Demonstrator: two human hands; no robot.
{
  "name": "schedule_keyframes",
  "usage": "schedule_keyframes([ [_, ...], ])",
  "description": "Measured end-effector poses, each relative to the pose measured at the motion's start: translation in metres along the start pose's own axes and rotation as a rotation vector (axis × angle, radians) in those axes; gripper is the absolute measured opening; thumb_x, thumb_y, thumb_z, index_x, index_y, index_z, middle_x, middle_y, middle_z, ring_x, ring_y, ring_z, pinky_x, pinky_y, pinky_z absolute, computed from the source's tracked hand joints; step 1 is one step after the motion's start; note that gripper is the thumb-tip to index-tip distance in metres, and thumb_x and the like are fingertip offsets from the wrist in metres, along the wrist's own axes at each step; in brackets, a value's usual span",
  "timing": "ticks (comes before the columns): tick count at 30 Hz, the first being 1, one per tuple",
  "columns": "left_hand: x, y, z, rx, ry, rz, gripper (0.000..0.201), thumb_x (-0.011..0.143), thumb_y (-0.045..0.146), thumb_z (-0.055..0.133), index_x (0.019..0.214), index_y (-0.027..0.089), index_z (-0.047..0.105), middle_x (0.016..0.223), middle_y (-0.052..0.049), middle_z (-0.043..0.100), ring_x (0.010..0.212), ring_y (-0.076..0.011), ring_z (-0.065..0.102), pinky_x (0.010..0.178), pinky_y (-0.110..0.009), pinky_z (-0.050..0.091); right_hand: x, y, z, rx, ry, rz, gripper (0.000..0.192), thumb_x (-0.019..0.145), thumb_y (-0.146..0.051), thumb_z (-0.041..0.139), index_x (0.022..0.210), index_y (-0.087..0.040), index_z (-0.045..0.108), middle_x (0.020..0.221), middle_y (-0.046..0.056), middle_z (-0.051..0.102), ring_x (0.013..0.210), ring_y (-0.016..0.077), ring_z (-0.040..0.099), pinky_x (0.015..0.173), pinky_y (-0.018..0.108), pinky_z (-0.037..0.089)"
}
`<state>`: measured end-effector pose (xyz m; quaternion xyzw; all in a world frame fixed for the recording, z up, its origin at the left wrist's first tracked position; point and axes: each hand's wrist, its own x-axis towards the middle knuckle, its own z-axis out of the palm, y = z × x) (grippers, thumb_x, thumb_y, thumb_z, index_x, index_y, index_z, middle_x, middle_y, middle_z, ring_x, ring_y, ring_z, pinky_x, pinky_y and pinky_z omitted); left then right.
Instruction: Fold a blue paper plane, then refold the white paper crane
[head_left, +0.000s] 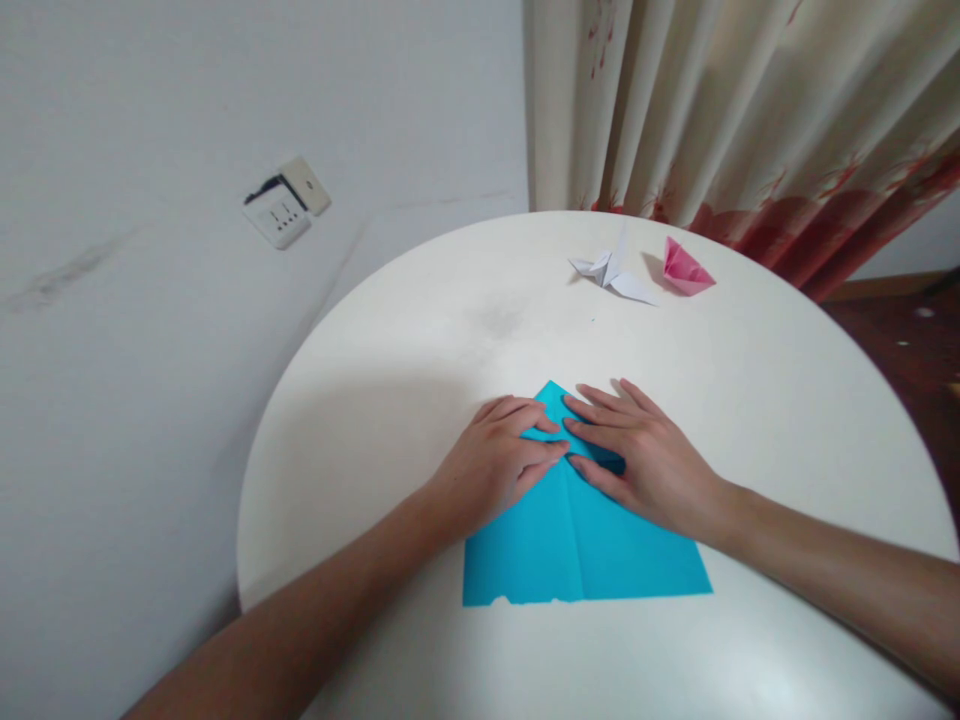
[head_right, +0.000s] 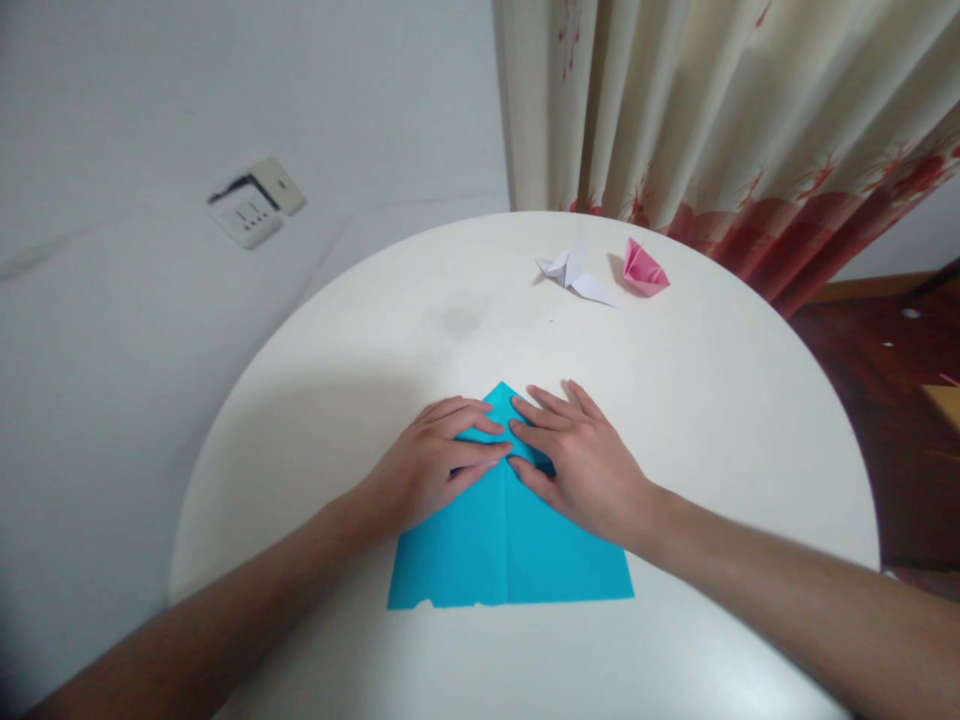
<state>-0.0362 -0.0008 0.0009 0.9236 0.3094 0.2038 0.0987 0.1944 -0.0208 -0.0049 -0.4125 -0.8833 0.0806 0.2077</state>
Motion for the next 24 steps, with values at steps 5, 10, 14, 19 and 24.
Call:
schedule_keyframes([
  [5,0.0,0.0,0.0,0.002,0.009,0.005,0.018,0.094,0.032,0.061,0.102,0.03,0.076,0.11,-0.003,0.069,0.115,-0.0224,0.057,0.101,-0.044,0.046,0.001,-0.001,-0.001,-0.005,-0.013,0.013,0.033,0.095,-0.035,0.056,0.124,-0.024,0.067,0.141,0.007,0.058,0.138,0.0313,0.046,0.114,0.062,0.032],
  [10,-0.001,-0.001,0.001,-0.004,0.012,-0.002,0.018,0.094,0.032,0.06,0.102,0.03,0.076,0.111,-0.003,0.069,0.116,-0.022,0.057,0.101,-0.044,0.046,0.001,0.0,0.0,0.002,0.01,-0.002,0.033,0.094,-0.035,0.057,0.125,-0.026,0.067,0.14,0.007,0.059,0.136,0.0323,0.047,0.112,0.063,0.034],
  [14,-0.001,0.001,0.001,0.001,0.011,0.0,0.018,0.095,0.032,0.06,0.102,0.029,0.076,0.111,-0.003,0.07,0.116,-0.0225,0.057,0.101,-0.044,0.046,0.0,-0.001,0.001,0.008,-0.004,0.003,0.034,0.095,-0.035,0.056,0.126,-0.026,0.066,0.141,0.007,0.058,0.137,0.0322,0.046,0.113,0.064,0.032],
  [19,0.001,0.003,-0.001,0.016,-0.023,-0.007,0.02,0.096,0.03,0.057,0.099,0.028,0.076,0.114,-0.002,0.07,0.116,-0.0227,0.056,0.102,-0.043,0.044,0.002,-0.001,-0.007,0.056,-0.019,0.042,0.036,0.099,-0.031,0.046,0.131,-0.027,0.063,0.145,0.005,0.055,0.139,0.0297,0.044,0.114,0.063,0.032],
  [24,0.003,0.003,-0.004,0.006,-0.052,-0.007,0.019,0.095,0.031,0.058,0.102,0.028,0.076,0.108,-0.002,0.071,0.111,-0.023,0.057,0.101,-0.044,0.043,0.022,0.013,-0.014,-0.013,-0.043,0.009,0.042,0.101,-0.035,0.044,0.141,-0.029,0.054,0.16,0.006,0.032,0.147,0.0334,0.027,0.114,0.064,0.029],
])
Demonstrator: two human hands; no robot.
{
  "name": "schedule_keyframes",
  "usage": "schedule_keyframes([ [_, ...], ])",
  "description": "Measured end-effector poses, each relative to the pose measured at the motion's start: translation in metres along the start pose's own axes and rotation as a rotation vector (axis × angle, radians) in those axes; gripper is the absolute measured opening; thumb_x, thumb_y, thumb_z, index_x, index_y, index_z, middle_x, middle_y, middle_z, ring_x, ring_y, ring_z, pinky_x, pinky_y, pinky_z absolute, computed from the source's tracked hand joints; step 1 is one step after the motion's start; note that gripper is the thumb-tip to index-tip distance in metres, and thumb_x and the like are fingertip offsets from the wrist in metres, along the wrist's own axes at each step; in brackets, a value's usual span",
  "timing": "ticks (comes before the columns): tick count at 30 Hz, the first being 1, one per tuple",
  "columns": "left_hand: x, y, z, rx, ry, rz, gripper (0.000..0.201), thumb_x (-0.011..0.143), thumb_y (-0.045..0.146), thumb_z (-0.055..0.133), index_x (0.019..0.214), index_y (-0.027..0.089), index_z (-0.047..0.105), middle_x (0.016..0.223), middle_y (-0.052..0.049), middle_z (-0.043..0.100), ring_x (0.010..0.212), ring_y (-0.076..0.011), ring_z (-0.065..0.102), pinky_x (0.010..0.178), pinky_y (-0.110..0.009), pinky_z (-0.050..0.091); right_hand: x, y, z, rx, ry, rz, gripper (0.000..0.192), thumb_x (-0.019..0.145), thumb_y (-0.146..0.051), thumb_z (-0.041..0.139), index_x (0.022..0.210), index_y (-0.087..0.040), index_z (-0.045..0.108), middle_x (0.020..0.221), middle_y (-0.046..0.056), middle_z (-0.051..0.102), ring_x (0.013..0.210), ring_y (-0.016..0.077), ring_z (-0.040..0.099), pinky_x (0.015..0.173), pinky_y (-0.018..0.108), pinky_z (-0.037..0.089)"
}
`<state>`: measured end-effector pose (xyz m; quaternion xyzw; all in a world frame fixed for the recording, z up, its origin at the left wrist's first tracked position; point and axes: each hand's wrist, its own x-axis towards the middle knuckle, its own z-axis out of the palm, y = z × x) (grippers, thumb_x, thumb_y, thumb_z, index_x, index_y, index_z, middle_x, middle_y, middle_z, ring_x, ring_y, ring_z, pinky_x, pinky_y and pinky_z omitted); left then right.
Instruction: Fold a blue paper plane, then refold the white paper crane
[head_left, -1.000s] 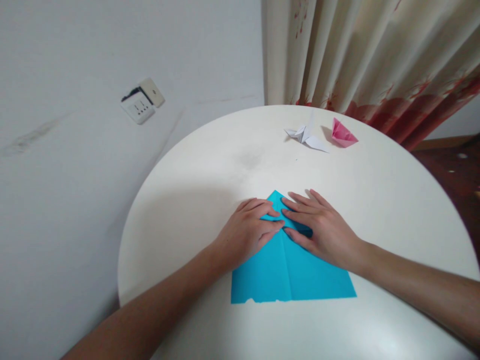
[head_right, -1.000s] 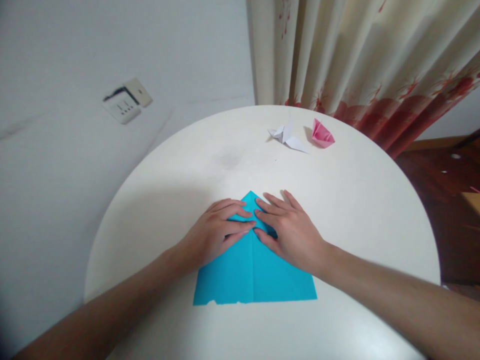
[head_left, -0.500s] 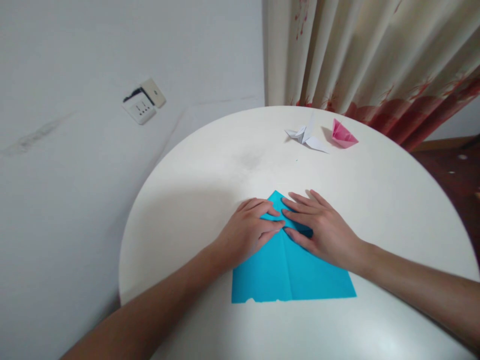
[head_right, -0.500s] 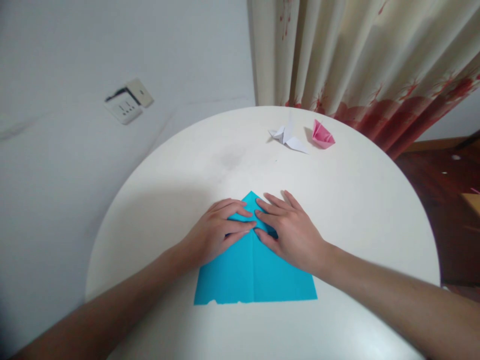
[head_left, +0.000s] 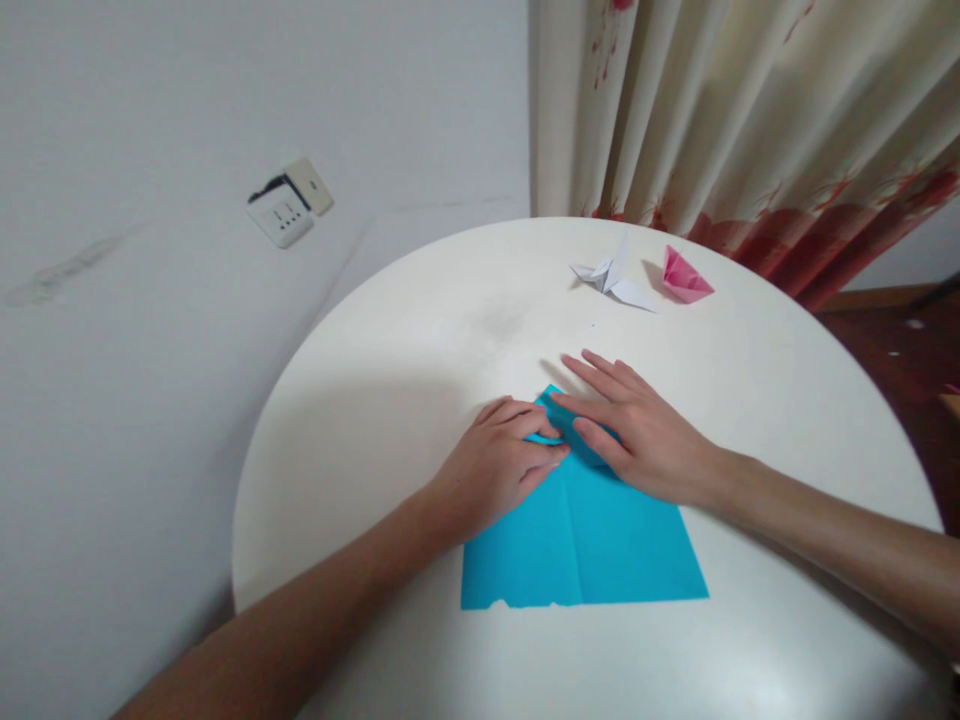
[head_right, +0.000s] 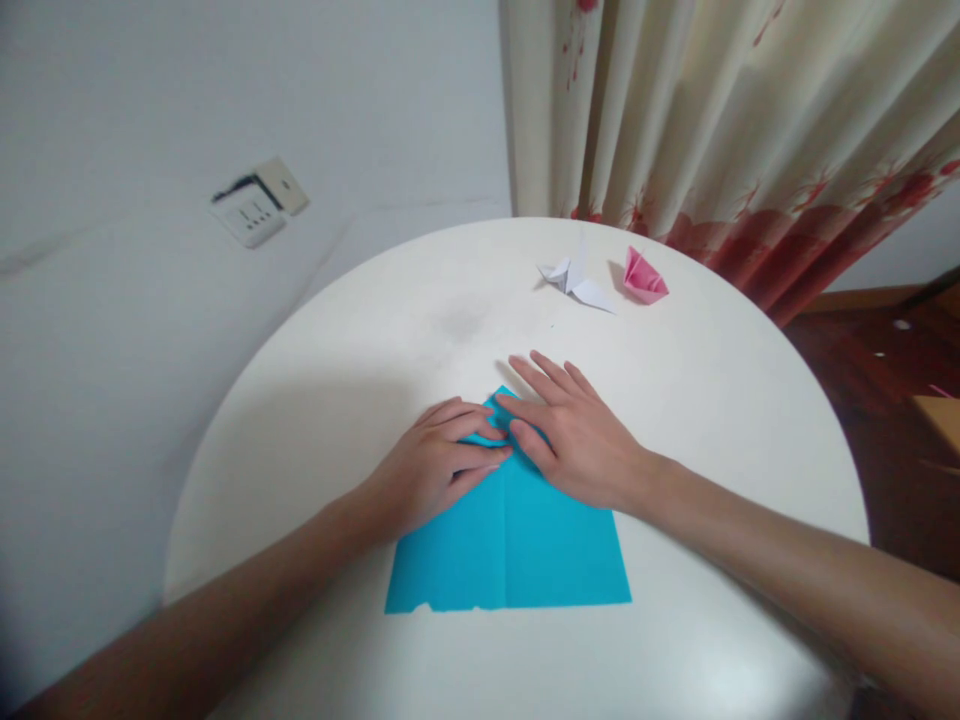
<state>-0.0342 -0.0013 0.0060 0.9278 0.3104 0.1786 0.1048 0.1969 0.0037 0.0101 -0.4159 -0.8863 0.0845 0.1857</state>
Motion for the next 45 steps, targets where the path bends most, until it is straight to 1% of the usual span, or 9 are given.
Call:
schedule_keyframes([
  [2,0.0,0.0,0.0,-0.003,0.001,-0.004,0.019,0.095,0.03,0.058,0.102,0.028,0.076,0.108,-0.003,0.07,0.111,-0.023,0.057,0.101,-0.044,0.042,0.009,0.008,0.001,-0.052,-0.053,-0.063,0.043,0.101,-0.039,0.043,0.143,-0.031,0.051,0.163,0.004,0.023,0.149,0.0349,0.02,0.115,0.066,0.024],
  [5,0.0,0.0,0.001,-0.007,0.005,-0.008,0.02,0.096,0.029,0.057,0.103,0.028,0.075,0.109,-0.002,0.07,0.112,-0.0227,0.056,0.102,-0.044,0.04,0.018,0.017,0.004,-0.1,-0.087,-0.111,0.043,0.102,-0.043,0.042,0.143,-0.034,0.05,0.165,0.001,0.016,0.151,0.0346,0.015,0.116,0.066,0.018],
  [13,0.0,0.001,0.002,-0.033,0.005,-0.03,0.019,0.096,0.031,0.058,0.101,0.028,0.076,0.113,-0.001,0.071,0.112,-0.0226,0.057,0.101,-0.044,0.041,0.023,0.032,0.006,-0.149,-0.067,-0.042,0.046,0.102,-0.049,0.038,0.143,-0.034,0.051,0.166,0.001,0.012,0.151,0.0359,0.008,0.118,0.066,0.006],
  [18,-0.001,0.001,0.001,-0.035,0.006,-0.034,0.019,0.096,0.031,0.058,0.101,0.029,0.076,0.112,-0.001,0.071,0.113,-0.0221,0.057,0.101,-0.043,0.042,0.024,0.036,-0.001,-0.112,-0.056,0.02,0.05,0.104,-0.046,0.03,0.149,-0.03,0.042,0.166,0.004,0.011,0.152,0.0337,0.007,0.117,0.067,0.012],
  [21,-0.001,0.0,0.001,-0.038,0.013,-0.029,0.019,0.095,0.032,0.059,0.101,0.028,0.076,0.112,-0.001,0.071,0.112,-0.022,0.057,0.1,-0.043,0.042,0.02,0.034,-0.002,-0.081,-0.09,-0.013,0.049,0.104,-0.045,0.031,0.15,-0.031,0.04,0.165,0.003,0.014,0.152,0.0328,0.008,0.117,0.067,0.013],
  [25,0.0,0.001,0.001,-0.033,0.009,-0.034,0.019,0.096,0.031,0.058,0.102,0.029,0.076,0.112,-0.001,0.071,0.112,-0.0216,0.057,0.102,-0.044,0.041,0.017,0.03,0.001,-0.073,-0.148,-0.08,0.049,0.102,-0.046,0.035,0.148,-0.03,0.043,0.165,0.003,0.014,0.152,0.034,0.008,0.116,0.068,0.013],
  [33,-0.001,0.0,0.001,-0.019,-0.013,-0.036,0.019,0.096,0.03,0.058,0.103,0.03,0.075,0.112,-0.002,0.07,0.116,-0.0215,0.057,0.107,-0.046,0.037,0.021,0.024,-0.004,-0.137,-0.112,-0.125,0.045,0.102,-0.045,0.038,0.139,-0.029,0.056,0.165,0.002,0.016,0.151,0.0353,0.009,0.117,0.067,0.008],
  [38,0.001,0.001,0.0,-0.023,-0.013,-0.035,0.018,0.095,0.03,0.059,0.1,0.029,0.076,0.112,-0.002,0.07,0.114,-0.0222,0.057,0.105,-0.045,0.039,0.022,0.023,-0.001,-0.1,-0.126,-0.059,0.045,0.102,-0.048,0.034,0.136,-0.031,0.059,0.165,0.001,0.017,0.151,0.0365,0.008,0.116,0.069,0.011],
  [45,0.002,0.0,0.0,-0.022,-0.017,-0.037,0.018,0.095,0.031,0.059,0.102,0.029,0.076,0.112,-0.002,0.071,0.112,-0.022,0.059,0.104,-0.045,0.039,0.022,0.023,0.0,-0.039,-0.102,0.048,0.05,0.103,-0.049,0.031,0.146,-0.029,0.048,0.164,0.005,0.02,0.151,0.0346,0.009,0.115,0.07,0.015],
])
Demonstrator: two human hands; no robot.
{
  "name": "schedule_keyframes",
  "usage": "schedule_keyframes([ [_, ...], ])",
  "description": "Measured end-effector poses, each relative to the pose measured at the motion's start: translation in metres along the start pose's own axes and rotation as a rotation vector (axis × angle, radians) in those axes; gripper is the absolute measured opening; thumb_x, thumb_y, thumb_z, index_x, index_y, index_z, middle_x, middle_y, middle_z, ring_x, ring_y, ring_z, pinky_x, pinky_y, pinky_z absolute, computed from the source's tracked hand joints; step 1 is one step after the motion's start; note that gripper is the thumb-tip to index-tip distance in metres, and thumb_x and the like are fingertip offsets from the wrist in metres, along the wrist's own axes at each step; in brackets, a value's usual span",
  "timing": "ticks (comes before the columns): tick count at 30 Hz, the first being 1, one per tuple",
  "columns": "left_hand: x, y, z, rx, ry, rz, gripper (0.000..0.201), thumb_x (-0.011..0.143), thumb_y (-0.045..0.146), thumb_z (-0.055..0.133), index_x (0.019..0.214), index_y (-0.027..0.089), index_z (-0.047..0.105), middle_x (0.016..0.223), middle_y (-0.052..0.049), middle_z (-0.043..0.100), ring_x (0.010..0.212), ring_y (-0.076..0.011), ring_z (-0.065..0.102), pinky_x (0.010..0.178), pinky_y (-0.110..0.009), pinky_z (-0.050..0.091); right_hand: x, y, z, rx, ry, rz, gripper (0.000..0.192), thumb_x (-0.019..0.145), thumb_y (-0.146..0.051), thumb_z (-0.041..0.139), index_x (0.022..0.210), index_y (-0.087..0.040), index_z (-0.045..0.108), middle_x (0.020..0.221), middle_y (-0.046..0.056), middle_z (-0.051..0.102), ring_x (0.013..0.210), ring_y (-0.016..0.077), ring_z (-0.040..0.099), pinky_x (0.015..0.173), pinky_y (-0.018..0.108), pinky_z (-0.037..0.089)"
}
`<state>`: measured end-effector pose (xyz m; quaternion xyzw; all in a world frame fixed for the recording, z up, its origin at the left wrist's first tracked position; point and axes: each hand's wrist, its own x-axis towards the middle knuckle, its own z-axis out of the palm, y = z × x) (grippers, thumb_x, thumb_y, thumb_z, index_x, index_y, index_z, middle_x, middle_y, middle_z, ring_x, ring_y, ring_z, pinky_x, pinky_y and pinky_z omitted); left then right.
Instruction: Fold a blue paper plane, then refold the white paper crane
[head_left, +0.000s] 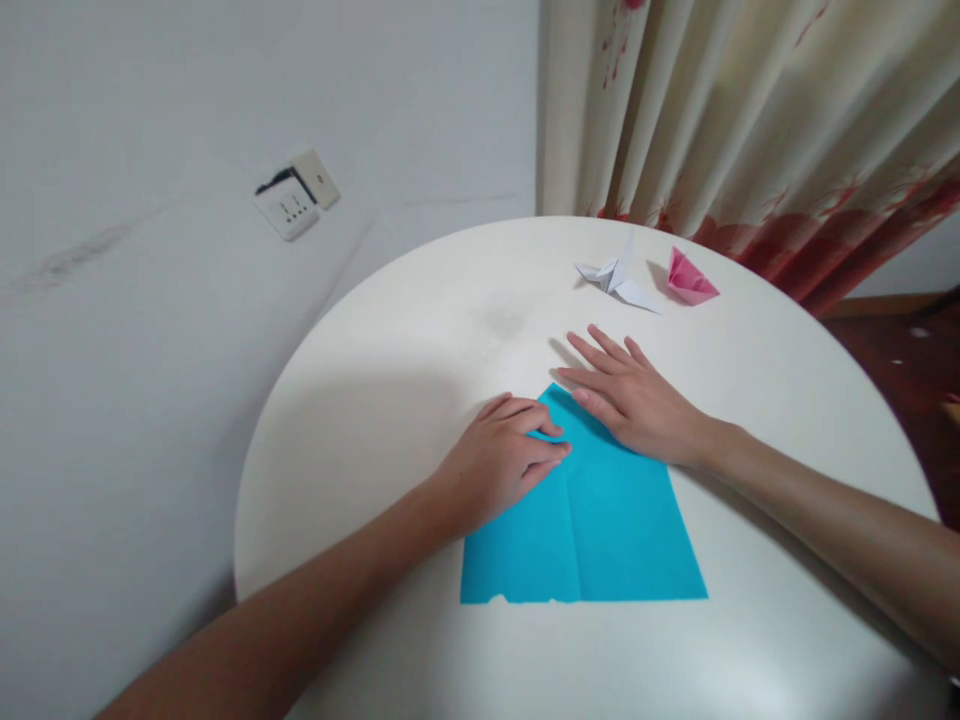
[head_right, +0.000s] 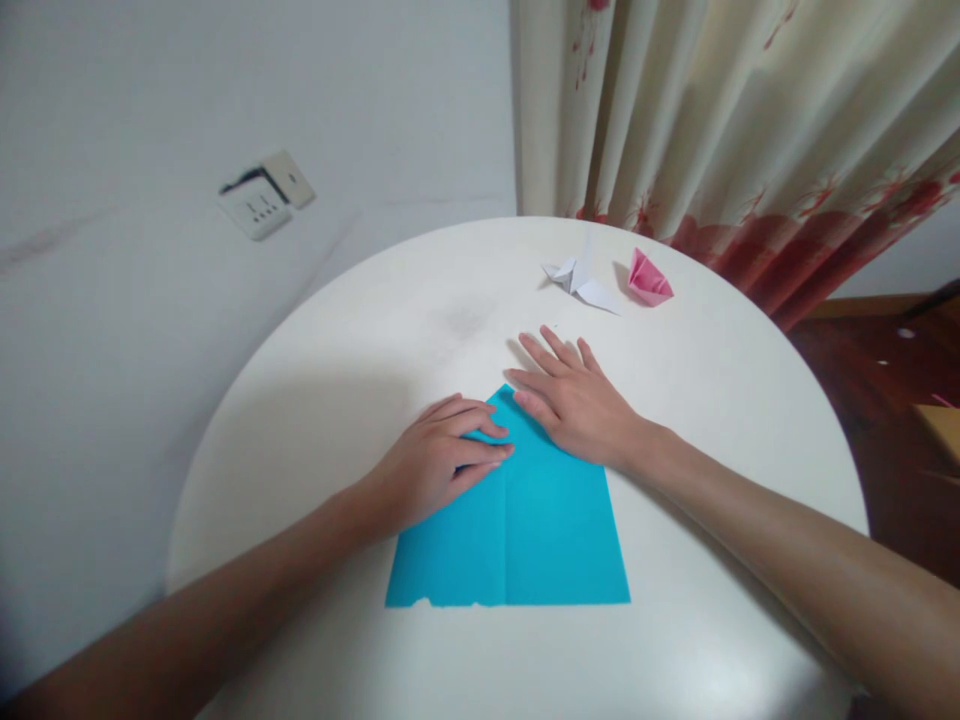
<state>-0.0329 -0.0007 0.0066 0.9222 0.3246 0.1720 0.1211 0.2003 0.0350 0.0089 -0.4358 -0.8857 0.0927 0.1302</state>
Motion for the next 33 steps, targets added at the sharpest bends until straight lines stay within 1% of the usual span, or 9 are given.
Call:
schedule_keyframes([
  [4,-0.0006,0.0003,0.0,0.0,-0.006,-0.002,0.018,0.094,0.031,0.06,0.098,0.029,0.077,0.111,-0.001,0.071,0.112,-0.022,0.058,0.104,-0.044,0.039,0.0,-0.0014,0.0016,-0.028,-0.029,-0.081,0.046,0.103,-0.044,0.032,0.143,-0.032,0.051,0.165,0.002,0.018,0.152,0.034,0.007,0.116,0.068,0.011],
  [7,-0.0013,0.0002,0.0002,-0.001,-0.001,-0.003,0.018,0.095,0.031,0.059,0.1,0.029,0.077,0.112,-0.001,0.07,0.112,-0.0221,0.058,0.104,-0.044,0.038,0.0004,-0.0007,0.0031,-0.045,-0.051,-0.096,0.044,0.103,-0.04,0.034,0.142,-0.032,0.052,0.165,0.001,0.015,0.151,0.0354,0.006,0.116,0.069,0.01],
  [9,-0.0017,-0.0002,0.0004,-0.003,0.001,-0.004,0.018,0.095,0.031,0.059,0.101,0.03,0.076,0.111,-0.001,0.07,0.112,-0.0222,0.058,0.105,-0.044,0.038,0.0,0.0004,0.0033,-0.044,-0.063,-0.1,0.047,0.102,-0.04,0.037,0.147,-0.031,0.046,0.165,0.003,0.014,0.151,0.0356,0.006,0.115,0.07,0.01],
  [13,-0.0017,-0.0004,0.0007,-0.008,0.008,0.001,0.019,0.095,0.031,0.059,0.102,0.03,0.076,0.111,-0.002,0.07,0.113,-0.0217,0.057,0.103,-0.043,0.04,-0.0028,0.0034,0.0034,-0.024,-0.083,-0.098,0.063,0.099,-0.047,0.041,0.156,-0.025,0.025,0.165,0.01,0.013,0.152,0.0346,0.005,0.115,0.069,0.01],
  [16,-0.0017,0.0008,0.0008,0.0,0.009,-0.012,0.018,0.095,0.031,0.059,0.1,0.03,0.077,0.11,-0.002,0.071,0.112,-0.0215,0.058,0.105,-0.044,0.038,-0.0055,0.0055,0.005,0.007,-0.122,-0.107,0.07,0.098,-0.053,0.042,0.157,-0.02,0.022,0.164,0.013,0.014,0.151,0.0346,0.007,0.116,0.068,0.011],
  [20,-0.0026,0.002,0.0014,0.016,0.022,-0.023,0.018,0.095,0.031,0.059,0.1,0.031,0.076,0.11,-0.002,0.07,0.111,-0.021,0.059,0.108,-0.047,0.035,-0.007,0.0062,0.0074,0.037,-0.136,-0.11,0.075,0.097,-0.056,0.041,0.158,-0.019,0.017,0.163,0.016,0.018,0.151,0.0352,0.011,0.116,0.068,0.01],
  [26,-0.0045,0.0007,0.0031,0.013,0.024,-0.022,0.017,0.095,0.03,0.06,0.101,0.032,0.076,0.112,-0.001,0.07,0.111,-0.0204,0.059,0.109,-0.047,0.034,-0.0063,0.0052,0.0066,0.045,-0.142,-0.104,0.076,0.096,-0.054,0.045,0.158,-0.019,0.017,0.163,0.015,0.018,0.151,0.0358,0.013,0.116,0.068,0.009],
  [33,-0.0061,-0.0002,0.0022,0.033,0.006,0.0,0.018,0.095,0.027,0.059,0.104,0.031,0.074,0.117,-0.001,0.068,0.115,-0.0197,0.057,0.112,-0.048,0.031,-0.0056,0.006,0.0044,0.078,-0.165,-0.092,0.086,0.091,-0.061,0.05,0.158,-0.018,0.018,0.163,0.016,0.016,0.151,0.0366,0.012,0.116,0.069,0.007],
])
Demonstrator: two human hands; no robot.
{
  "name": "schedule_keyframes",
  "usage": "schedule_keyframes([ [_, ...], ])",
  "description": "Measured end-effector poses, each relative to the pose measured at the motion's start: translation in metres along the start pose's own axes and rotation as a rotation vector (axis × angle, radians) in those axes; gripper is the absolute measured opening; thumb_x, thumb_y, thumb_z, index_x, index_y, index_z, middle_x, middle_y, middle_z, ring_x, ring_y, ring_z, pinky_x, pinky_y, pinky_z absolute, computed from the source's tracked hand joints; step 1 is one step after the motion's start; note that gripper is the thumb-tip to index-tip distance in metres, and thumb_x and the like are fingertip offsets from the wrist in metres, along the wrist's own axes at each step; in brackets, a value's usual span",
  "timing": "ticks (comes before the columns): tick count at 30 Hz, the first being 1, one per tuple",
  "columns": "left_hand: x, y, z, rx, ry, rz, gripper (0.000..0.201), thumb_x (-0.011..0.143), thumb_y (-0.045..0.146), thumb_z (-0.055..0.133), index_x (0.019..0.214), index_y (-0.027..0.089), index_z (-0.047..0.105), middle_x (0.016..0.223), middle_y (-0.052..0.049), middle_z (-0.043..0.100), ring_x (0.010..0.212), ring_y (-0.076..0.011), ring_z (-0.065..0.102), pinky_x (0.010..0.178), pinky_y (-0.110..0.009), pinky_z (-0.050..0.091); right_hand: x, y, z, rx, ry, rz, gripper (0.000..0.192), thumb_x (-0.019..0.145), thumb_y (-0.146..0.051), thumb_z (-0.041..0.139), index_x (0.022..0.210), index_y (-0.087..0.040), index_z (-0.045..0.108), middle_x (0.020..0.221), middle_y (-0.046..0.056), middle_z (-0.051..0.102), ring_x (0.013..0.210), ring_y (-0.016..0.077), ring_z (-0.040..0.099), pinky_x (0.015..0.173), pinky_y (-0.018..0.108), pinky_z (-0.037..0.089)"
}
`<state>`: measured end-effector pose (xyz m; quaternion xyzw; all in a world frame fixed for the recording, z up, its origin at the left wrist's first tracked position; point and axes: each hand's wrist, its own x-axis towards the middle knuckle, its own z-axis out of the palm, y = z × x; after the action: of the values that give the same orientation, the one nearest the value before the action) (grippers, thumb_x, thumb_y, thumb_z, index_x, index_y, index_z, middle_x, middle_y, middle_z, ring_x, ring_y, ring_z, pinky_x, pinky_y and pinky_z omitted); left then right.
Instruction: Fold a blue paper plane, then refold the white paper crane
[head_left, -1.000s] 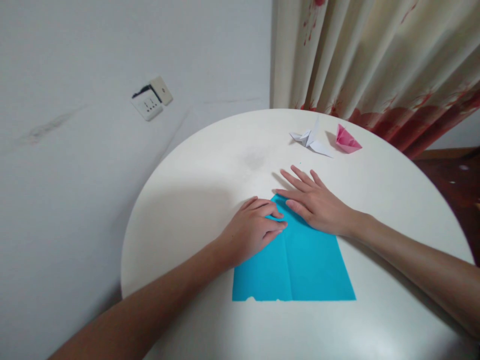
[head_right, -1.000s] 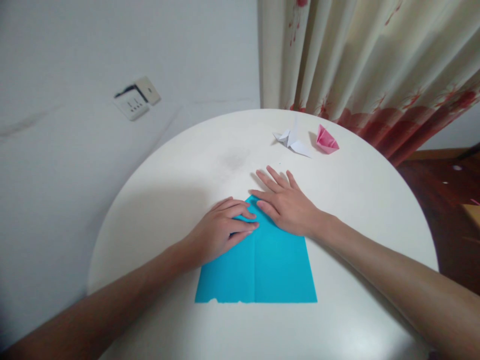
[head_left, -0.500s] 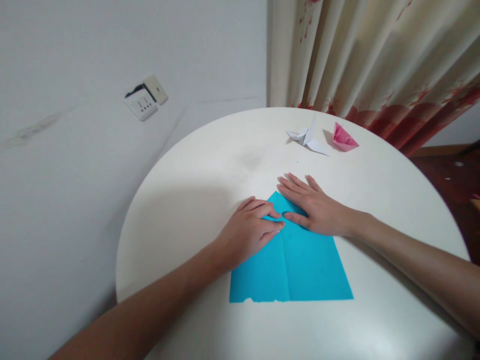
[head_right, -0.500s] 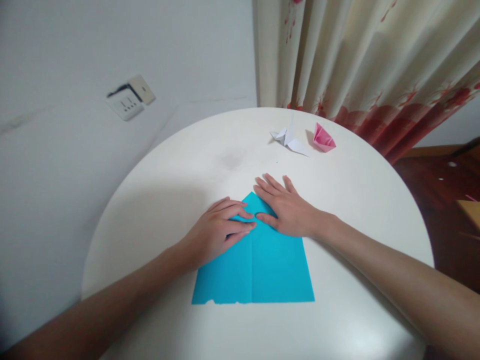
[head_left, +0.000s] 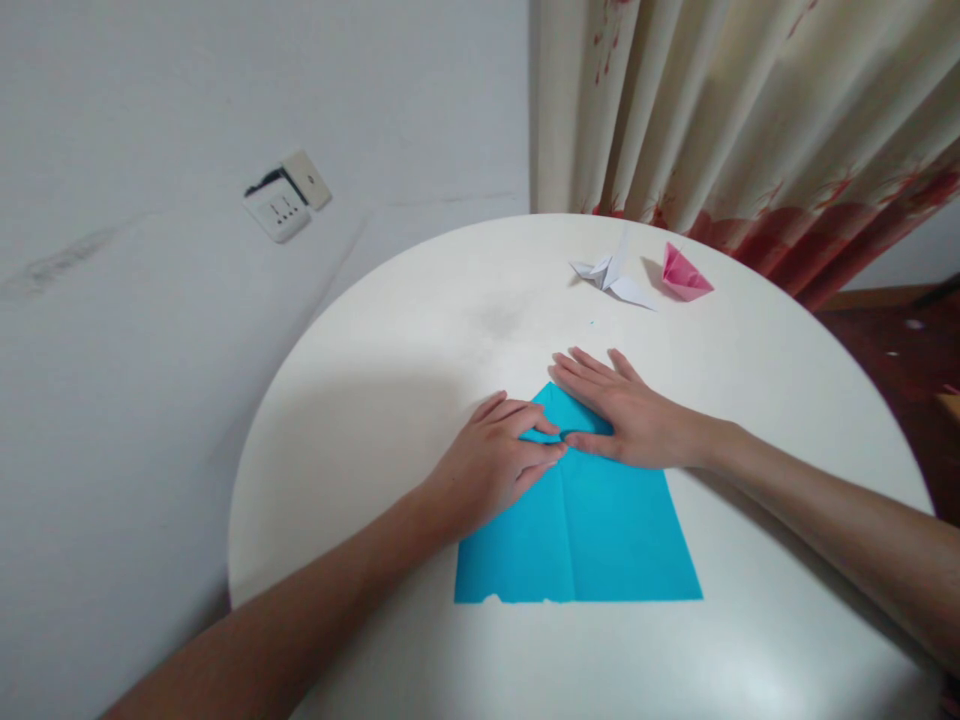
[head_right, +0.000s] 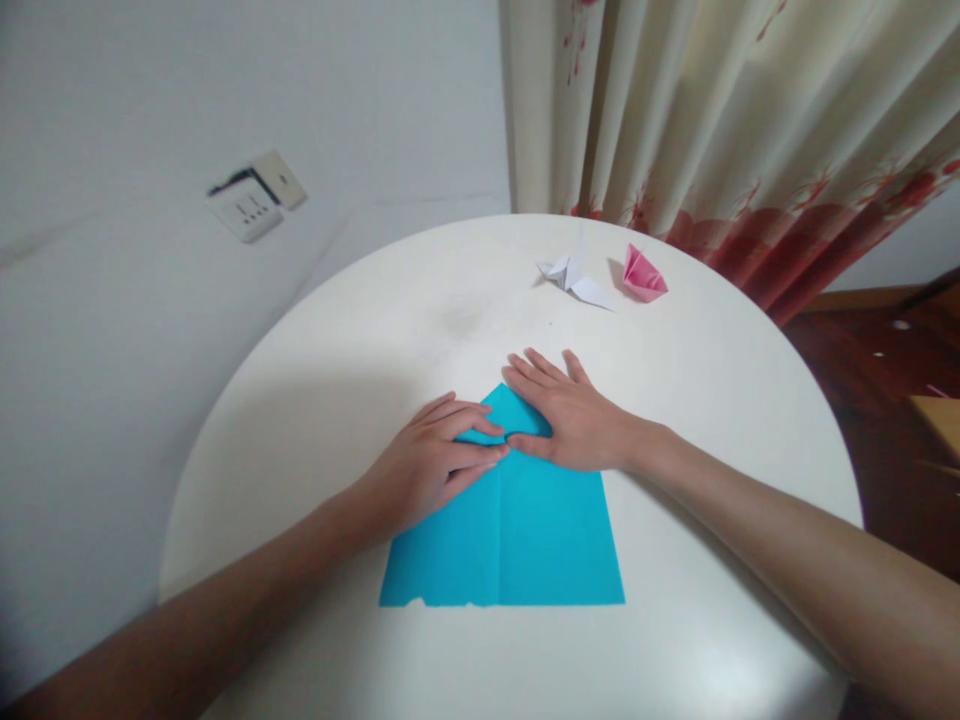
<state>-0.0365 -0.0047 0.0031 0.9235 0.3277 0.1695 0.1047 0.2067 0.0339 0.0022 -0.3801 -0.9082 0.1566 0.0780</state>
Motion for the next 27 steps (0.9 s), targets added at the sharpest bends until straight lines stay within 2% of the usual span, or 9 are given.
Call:
schedule_keyframes([
  [5,0.0025,0.0006,-0.0037,0.023,-0.009,0.047,0.019,0.097,0.027,0.056,0.099,0.028,0.075,0.118,-0.001,0.068,0.121,-0.0199,0.054,0.115,-0.047,0.028,-0.0001,-0.0004,-0.0008,0.006,0.003,-0.009,0.086,0.091,-0.061,0.051,0.158,-0.02,0.017,0.163,0.016,0.017,0.151,0.0361,0.012,0.116,0.068,0.007],
  [20,0.0023,-0.0034,-0.0011,0.032,-0.009,0.066,0.016,0.094,0.027,0.061,0.103,0.032,0.074,0.116,0.002,0.071,0.121,-0.0201,0.055,0.114,-0.046,0.028,-0.0003,-0.0015,-0.0012,-0.001,0.001,-0.002,0.087,0.091,-0.06,0.051,0.158,-0.02,0.016,0.163,0.016,0.017,0.151,0.0361,0.013,0.116,0.067,0.007],
  [27,0.0025,-0.0034,-0.0007,0.016,-0.017,0.062,0.018,0.094,0.027,0.061,0.105,0.033,0.074,0.116,0.002,0.07,0.12,-0.0206,0.055,0.114,-0.046,0.028,-0.0001,0.0012,-0.0009,0.041,0.026,-0.007,0.085,0.09,-0.059,0.054,0.158,-0.024,0.017,0.163,0.014,0.021,0.15,0.0383,0.017,0.115,0.069,0.008],
])
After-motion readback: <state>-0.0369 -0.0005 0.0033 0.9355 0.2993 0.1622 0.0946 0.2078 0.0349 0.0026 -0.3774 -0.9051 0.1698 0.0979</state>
